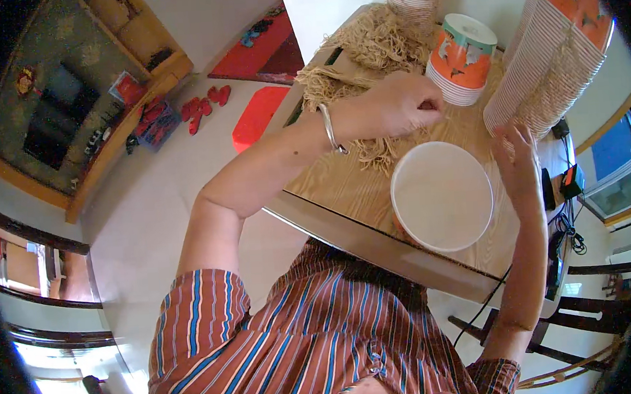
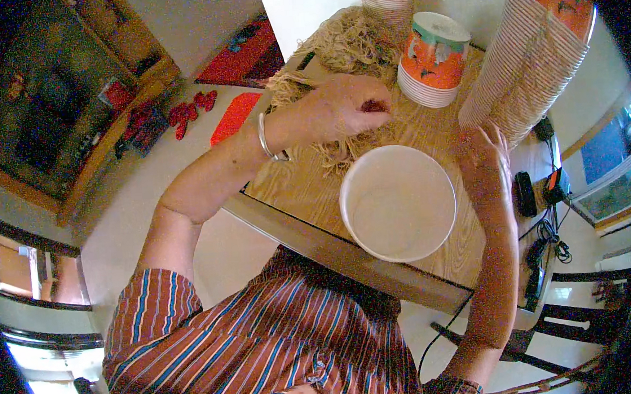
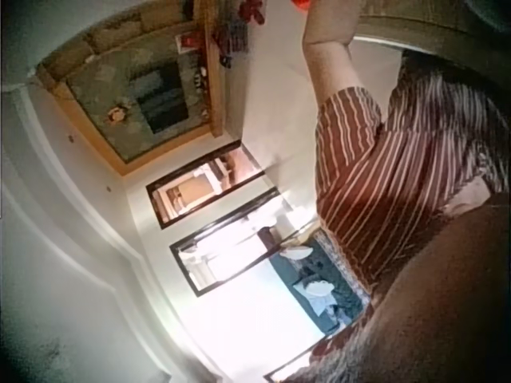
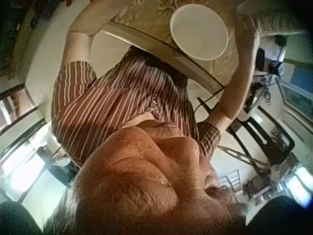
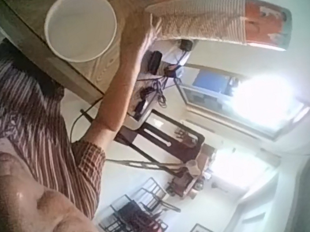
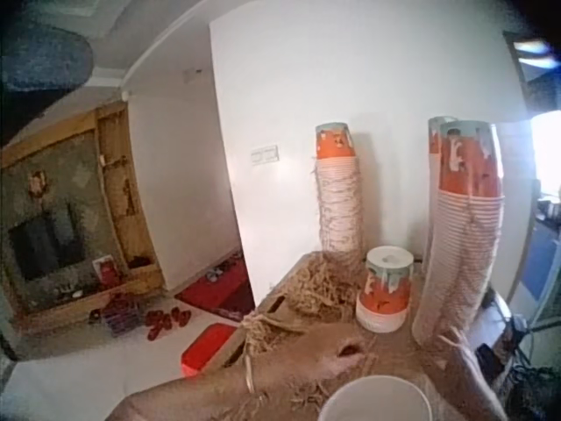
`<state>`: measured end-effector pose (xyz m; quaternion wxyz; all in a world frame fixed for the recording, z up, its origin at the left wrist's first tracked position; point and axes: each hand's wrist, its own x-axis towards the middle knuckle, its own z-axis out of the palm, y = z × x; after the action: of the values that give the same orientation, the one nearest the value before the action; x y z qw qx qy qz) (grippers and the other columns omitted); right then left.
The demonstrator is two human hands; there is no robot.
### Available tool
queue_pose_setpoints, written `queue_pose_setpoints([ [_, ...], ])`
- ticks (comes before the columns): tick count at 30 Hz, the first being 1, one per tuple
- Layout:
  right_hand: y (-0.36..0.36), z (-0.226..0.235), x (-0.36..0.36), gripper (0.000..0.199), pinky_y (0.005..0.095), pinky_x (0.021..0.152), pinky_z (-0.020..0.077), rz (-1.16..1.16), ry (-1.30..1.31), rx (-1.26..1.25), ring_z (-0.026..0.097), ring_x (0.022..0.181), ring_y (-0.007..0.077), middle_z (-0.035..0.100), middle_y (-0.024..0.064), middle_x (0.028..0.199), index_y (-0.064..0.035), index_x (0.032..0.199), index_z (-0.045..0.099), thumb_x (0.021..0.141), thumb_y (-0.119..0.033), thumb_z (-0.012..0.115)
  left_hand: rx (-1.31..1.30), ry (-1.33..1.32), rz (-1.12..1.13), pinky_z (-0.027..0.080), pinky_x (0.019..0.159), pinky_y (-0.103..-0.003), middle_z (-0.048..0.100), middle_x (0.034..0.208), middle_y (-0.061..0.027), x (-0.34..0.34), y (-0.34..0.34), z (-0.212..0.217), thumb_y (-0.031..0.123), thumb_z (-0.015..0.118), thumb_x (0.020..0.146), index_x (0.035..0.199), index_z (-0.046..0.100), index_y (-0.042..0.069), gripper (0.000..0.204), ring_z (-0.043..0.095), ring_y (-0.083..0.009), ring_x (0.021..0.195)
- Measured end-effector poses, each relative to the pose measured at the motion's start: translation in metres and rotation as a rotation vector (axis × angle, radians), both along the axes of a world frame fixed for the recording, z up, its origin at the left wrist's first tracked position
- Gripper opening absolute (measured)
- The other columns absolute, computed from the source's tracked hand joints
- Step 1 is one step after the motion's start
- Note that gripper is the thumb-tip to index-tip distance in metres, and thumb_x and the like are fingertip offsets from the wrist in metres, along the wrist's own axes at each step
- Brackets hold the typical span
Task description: Threading and tying twine handles onto pre-punched paper buckets.
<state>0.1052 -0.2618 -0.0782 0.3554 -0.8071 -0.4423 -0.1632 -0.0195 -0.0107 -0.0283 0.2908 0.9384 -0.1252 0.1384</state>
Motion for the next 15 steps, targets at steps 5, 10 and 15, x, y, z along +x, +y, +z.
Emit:
queue_pose_setpoints([
  [5, 0.032, 0.040, -0.068, 0.031, 0.0224, 0.061, 0.0491, 0.154, 0.632, 0.139, 0.059, 0.069, 0.0093, 0.063, 0.0024, 0.101, -0.0041, 0.120, 0.056, 0.089, -0.002, 0.057, 0.127, -0.174, -0.105, 0.050, 0.071, -0.041, 0.060, 0.081, -0.0167, 0.004, -0.015, -0.007, 0.013, 0.063, 0.079, 0.084, 0.060, 0.000, 0.015, 0.062, -0.0344, 0.081],
  [10, 0.047, 0.034, -0.070, 0.043, 0.0235, 0.061, 0.0511, 0.320, 0.932, 0.323, 0.062, 0.067, 0.0129, 0.064, 0.0053, 0.092, -0.0032, 0.131, 0.045, 0.090, -0.001, 0.056, 0.158, -0.216, -0.107, 0.049, 0.071, -0.042, 0.059, 0.083, -0.0171, -0.003, -0.027, -0.004, 0.013, 0.063, 0.079, 0.083, 0.059, 0.000, 0.014, 0.061, -0.0348, 0.080],
  [15, 0.043, 0.022, -0.066, 0.020, 0.0237, 0.058, 0.0493, 0.389, 1.057, 0.281, 0.060, 0.064, 0.0119, 0.062, 0.0039, 0.076, -0.0021, 0.110, 0.055, 0.090, -0.006, 0.059, 0.149, -0.218, -0.120, 0.049, 0.072, -0.041, 0.058, 0.085, -0.0165, -0.009, -0.023, -0.006, 0.014, 0.062, 0.080, 0.086, 0.060, 0.001, 0.014, 0.060, -0.0336, 0.081],
])
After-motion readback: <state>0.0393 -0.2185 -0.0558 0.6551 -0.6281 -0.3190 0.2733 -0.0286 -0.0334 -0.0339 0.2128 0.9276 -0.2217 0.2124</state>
